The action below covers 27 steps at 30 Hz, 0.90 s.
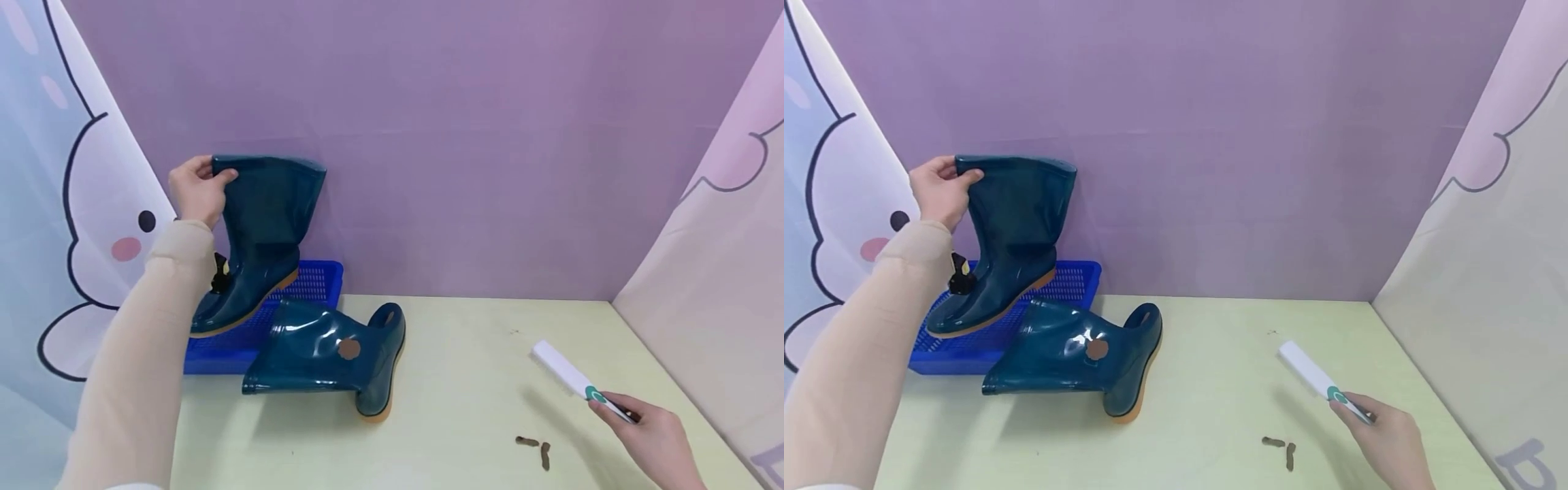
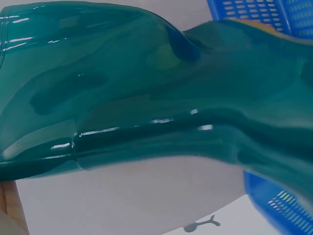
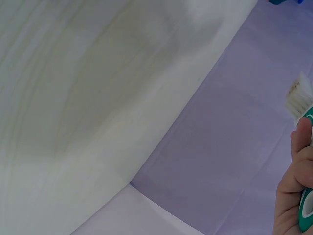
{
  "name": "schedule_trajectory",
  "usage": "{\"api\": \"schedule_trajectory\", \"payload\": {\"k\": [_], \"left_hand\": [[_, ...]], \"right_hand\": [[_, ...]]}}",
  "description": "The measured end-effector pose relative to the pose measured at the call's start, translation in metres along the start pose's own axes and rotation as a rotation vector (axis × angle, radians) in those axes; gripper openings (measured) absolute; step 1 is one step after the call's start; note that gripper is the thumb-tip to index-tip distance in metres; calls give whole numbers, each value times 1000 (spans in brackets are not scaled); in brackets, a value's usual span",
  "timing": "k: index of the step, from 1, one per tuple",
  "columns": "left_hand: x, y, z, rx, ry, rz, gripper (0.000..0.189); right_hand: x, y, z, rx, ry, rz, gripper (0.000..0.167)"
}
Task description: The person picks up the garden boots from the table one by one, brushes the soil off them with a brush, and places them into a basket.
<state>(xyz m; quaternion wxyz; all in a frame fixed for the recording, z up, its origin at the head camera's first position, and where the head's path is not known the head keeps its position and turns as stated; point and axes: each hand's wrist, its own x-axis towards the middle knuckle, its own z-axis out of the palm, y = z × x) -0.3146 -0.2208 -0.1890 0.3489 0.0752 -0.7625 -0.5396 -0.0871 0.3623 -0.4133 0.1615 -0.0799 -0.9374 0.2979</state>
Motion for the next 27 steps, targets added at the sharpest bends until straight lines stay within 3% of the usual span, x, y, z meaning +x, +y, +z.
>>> {"api": "schedule_trajectory", "payload": {"k": [5, 9, 14, 21, 27], "left_hand": [[-1, -24, -9, 3, 49, -47, 38], [1, -36, -19, -1, 76, -46, 37], [-1, -52, -30, 22, 49, -50, 41], [-18, -89, -42, 9, 86, -172, 46], [-23, -105, -49, -39, 108, -233, 47]], "right_hand": [[-2, 4, -1, -3, -13, 11, 36], [-2, 6, 0, -5, -15, 12, 36], [1, 4, 4, -21, 7, -18, 34], [8, -2, 5, -25, 8, -63, 32], [6, 3, 6, -36, -4, -42, 34]]}}
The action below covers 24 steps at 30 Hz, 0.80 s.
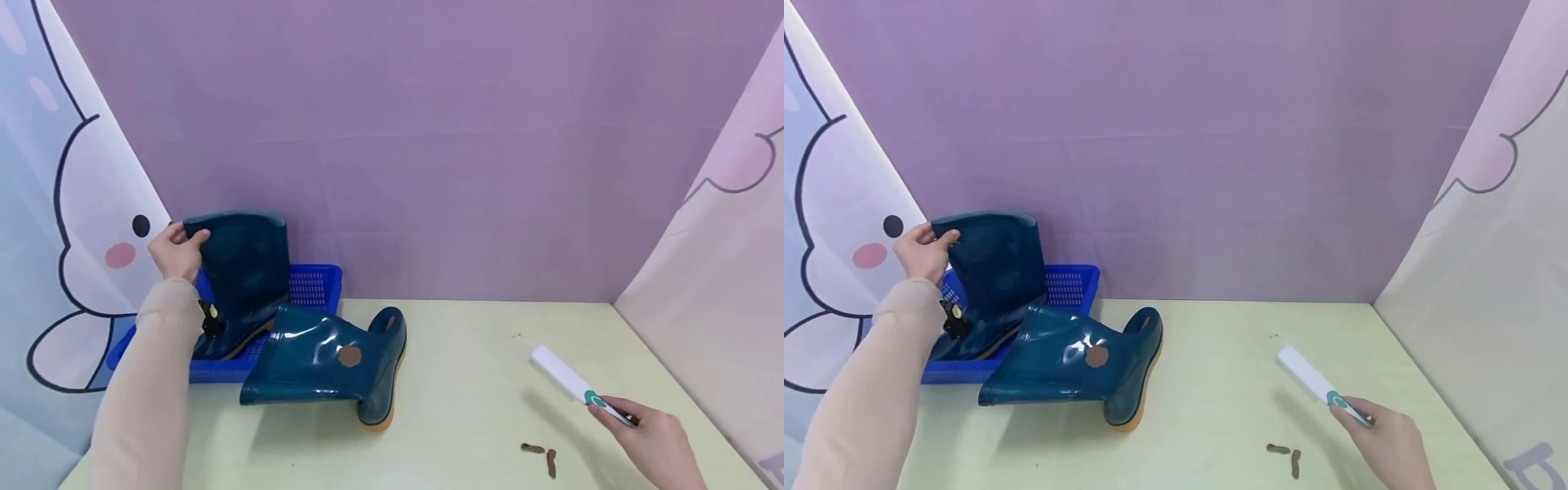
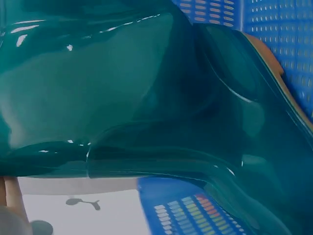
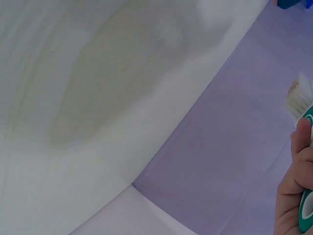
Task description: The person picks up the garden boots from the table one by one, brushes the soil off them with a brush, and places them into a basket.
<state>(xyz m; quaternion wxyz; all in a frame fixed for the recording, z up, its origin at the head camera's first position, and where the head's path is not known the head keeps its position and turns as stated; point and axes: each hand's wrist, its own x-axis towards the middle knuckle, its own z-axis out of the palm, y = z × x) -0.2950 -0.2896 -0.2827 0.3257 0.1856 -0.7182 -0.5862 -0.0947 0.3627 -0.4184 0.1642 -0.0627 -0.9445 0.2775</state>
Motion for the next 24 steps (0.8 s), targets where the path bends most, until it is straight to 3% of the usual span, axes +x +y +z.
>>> {"api": "schedule_trajectory", "payload": {"k": [3, 9, 13, 18, 24], "left_hand": [[0, -2, -3, 21, 6, -35, 46], [-2, -1, -2, 140, -72, -28, 51], [-4, 3, 0, 167, -92, -63, 53], [-5, 10, -6, 169, -90, -143, 59], [-3, 11, -15, 126, -106, -149, 61]], "right_hand": [[-2, 5, 1, -13, -18, 18, 36], [-3, 11, 1, -36, -33, 53, 41], [-4, 12, -1, -44, -60, 77, 45], [-2, 11, -1, -45, -77, 76, 46], [0, 14, 0, -49, -85, 76, 46]]}}
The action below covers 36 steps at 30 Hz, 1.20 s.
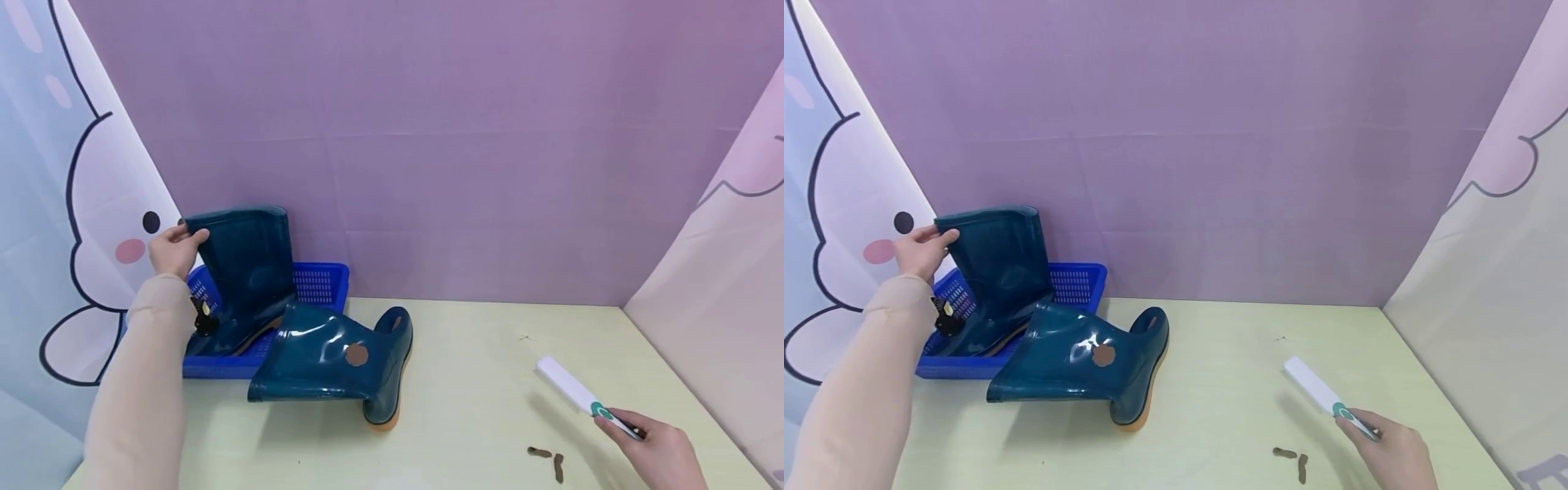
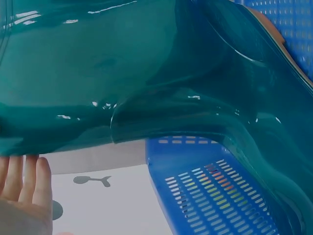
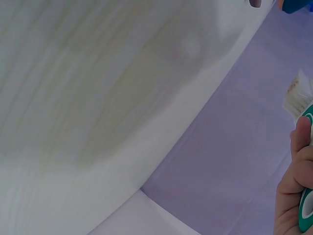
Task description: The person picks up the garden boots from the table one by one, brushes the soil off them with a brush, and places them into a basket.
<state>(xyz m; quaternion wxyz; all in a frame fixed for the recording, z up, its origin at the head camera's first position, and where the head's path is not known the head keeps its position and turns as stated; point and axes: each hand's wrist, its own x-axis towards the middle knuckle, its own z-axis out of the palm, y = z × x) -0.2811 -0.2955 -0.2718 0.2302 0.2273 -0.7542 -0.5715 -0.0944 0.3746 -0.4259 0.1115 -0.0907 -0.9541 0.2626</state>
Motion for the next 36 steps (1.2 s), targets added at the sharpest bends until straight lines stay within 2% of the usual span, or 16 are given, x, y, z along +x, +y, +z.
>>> {"api": "schedule_trajectory", "payload": {"k": [3, 8, 11, 15, 17, 19, 22, 24, 29, 33, 36], "left_hand": [[1, -1, -2, -19, -33, 14, 62], [5, 0, -6, -169, -82, 75, 58], [4, 2, -9, -286, -102, 128, 41], [2, 10, -8, -373, -150, 225, 26], [0, 14, -7, -300, -176, 285, 32], [-3, 18, -6, -139, -190, 362, 41], [-12, 22, -3, 129, -201, 469, 45], [-18, 23, -1, 261, -230, 534, 44], [-36, 18, 5, 431, -373, 633, 39], [-51, 10, 5, 542, -448, 668, 36], [-62, 7, 4, 588, -498, 689, 35]], "right_hand": [[1, 1, 0, -2, -8, 8, 46], [4, 0, 3, 6, 2, -9, 45], [6, 0, 4, 2, -4, -18, 46], [4, -1, 4, -3, -4, -14, 46], [3, -2, 4, 2, 0, -7, 47], [3, -2, 5, 13, -5, 0, 47], [4, -3, 6, 25, -13, 16, 49], [4, -3, 7, 23, -17, 22, 50], [3, -2, 10, 10, -26, 43, 51], [4, -2, 13, 5, -53, 46, 53], [6, -3, 14, 14, -69, 32, 53]]}}
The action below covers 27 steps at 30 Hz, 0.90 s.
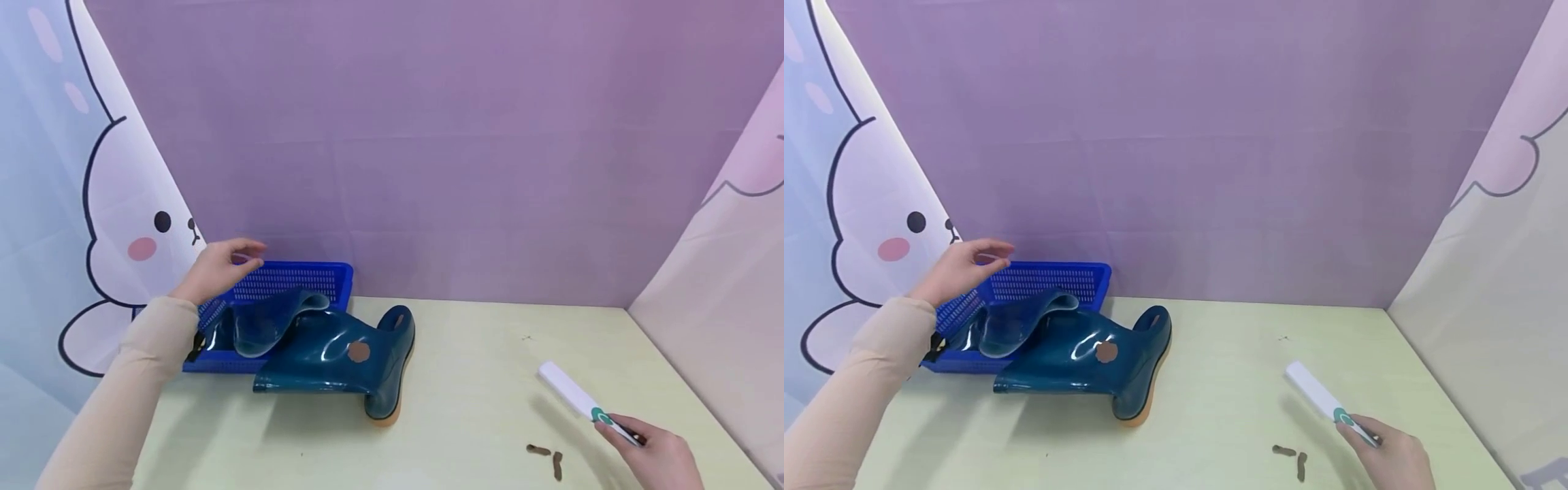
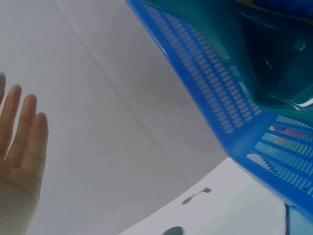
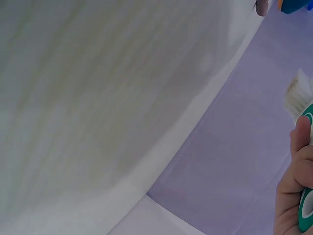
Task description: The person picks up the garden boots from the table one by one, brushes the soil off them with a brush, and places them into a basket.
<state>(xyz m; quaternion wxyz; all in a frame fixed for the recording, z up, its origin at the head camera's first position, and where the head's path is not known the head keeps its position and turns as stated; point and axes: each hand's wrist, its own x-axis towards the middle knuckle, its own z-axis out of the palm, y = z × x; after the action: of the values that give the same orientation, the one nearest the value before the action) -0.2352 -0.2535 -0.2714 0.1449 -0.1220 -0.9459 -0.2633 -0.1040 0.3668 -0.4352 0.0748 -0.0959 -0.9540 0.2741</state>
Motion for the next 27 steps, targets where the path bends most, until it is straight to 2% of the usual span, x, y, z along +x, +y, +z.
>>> {"api": "schedule_trajectory", "payload": {"k": [3, 8, 12, 15, 18, 21, 24, 27], "left_hand": [[-9, 12, 4, -1, -27, 14, 35], [-32, 42, 14, 6, -78, 46, 33], [-55, 62, 23, 42, -118, 111, 29], [-70, 70, 27, 57, -110, 160, 27], [-83, 72, 32, 71, -89, 199, 26], [-99, 68, 38, 95, -78, 187, 25], [-117, 61, 46, 120, -80, 121, 24], [-129, 52, 53, 147, -51, 64, 23]], "right_hand": [[2, -2, 1, 10, 18, -15, 52], [5, -4, 1, 14, 25, -22, 52], [6, -5, 1, 17, 6, -23, 52], [8, -9, 3, 30, 3, -34, 52], [10, -12, 3, 32, 7, -47, 52], [12, -13, 2, 28, 0, -48, 53], [10, -12, 4, 23, -6, -43, 51], [8, -11, 6, 28, 3, -46, 49]]}}
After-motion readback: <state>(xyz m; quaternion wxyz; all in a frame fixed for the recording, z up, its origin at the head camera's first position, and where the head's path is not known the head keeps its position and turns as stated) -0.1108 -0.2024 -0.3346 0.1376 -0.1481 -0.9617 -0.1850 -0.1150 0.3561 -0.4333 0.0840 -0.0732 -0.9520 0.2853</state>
